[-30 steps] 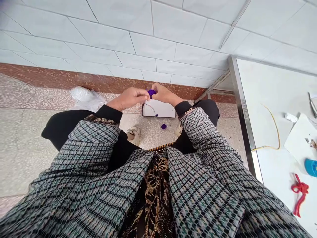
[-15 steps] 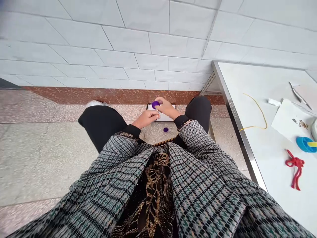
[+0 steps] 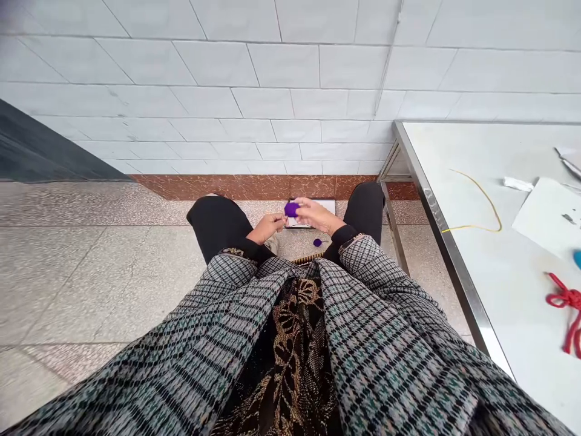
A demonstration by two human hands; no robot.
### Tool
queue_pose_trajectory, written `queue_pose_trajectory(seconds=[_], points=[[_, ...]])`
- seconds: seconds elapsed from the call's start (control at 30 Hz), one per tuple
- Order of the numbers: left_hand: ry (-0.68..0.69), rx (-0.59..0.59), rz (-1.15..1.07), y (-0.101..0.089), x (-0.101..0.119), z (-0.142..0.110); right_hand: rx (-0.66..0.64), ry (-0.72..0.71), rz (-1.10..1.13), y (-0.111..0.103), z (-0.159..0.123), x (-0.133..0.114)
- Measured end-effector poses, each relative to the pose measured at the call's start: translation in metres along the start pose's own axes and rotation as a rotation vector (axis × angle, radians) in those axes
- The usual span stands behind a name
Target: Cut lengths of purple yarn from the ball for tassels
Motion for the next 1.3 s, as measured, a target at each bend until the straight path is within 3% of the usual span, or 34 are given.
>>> queue_pose_trajectory(seconds=[0.1,0.2,0.27,0.33,0.43,0.53,0.63,0.67,0.73,0.8,0.87,0.93,1.0,1.07,1.13,1.2,1.3], points=[[-0.021,-0.15,0.02,0.026,0.004,-0.006,0.171,-0.108,0.045,-0.017,0.012,-0.012],[0.021,-0.239,0.054,0.033,0.022,-0.011,0.227,-0.069,-0.003,-0.03,0.028,-0.01],[0.062,-0.205,0.076,0.017,0.034,-0.011,0.156,0.032,-0.058,-0.03,0.033,0.0],[0.085,-0.127,0.091,-0.01,0.039,-0.009,0.005,0.146,-0.093,-0.021,0.031,0.011],[0.071,-0.065,0.097,-0.042,0.031,0.0,-0.192,0.202,-0.076,-0.005,0.019,0.01],[0.045,-0.117,0.082,-0.045,0.02,0.012,-0.184,0.004,0.03,-0.009,0.025,-0.027],[0.051,-0.224,0.073,-0.03,0.021,0.021,0.011,-0.196,0.113,-0.036,0.046,-0.059],[0.058,-0.265,0.072,-0.026,0.024,0.022,0.095,-0.176,0.081,-0.046,0.053,-0.058],[0.082,-0.301,0.085,-0.027,0.03,0.025,0.164,0.012,-0.084,-0.054,0.063,-0.041],[0.107,-0.234,0.113,-0.043,0.032,0.027,0.024,0.257,-0.239,-0.045,0.065,-0.011],[0.081,-0.119,0.128,-0.064,0.025,0.03,-0.209,0.317,-0.205,-0.025,0.058,0.01],[-0.015,-0.07,0.12,-0.072,0.008,0.032,-0.297,0.146,-0.01,-0.017,0.053,0.004],[-0.1,-0.139,0.116,-0.059,-0.005,0.034,-0.186,-0.076,0.177,-0.032,0.051,-0.011],[-0.107,-0.289,0.105,-0.032,-0.007,0.034,0.009,-0.178,0.256,-0.054,0.051,-0.016],[-0.046,-0.43,0.064,-0.007,0.001,0.032,0.163,-0.107,0.182,-0.067,0.051,-0.008],[0.023,-0.443,0.01,-0.001,0.009,0.031,0.177,0.096,-0.023,-0.063,0.052,0.006],[0.027,-0.221,-0.037,-0.029,0.006,0.034,-0.135,0.316,-0.236,-0.031,0.051,0.024]])
Point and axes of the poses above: each hand's wrist, its own z-axis towards the middle knuckle, its own y-axis out of the palm, x = y × z, the point moved 9 cm from there along z, towards the middle knuckle, and after that the axes turned 15 degrees about -x, right-handed, at the moved point
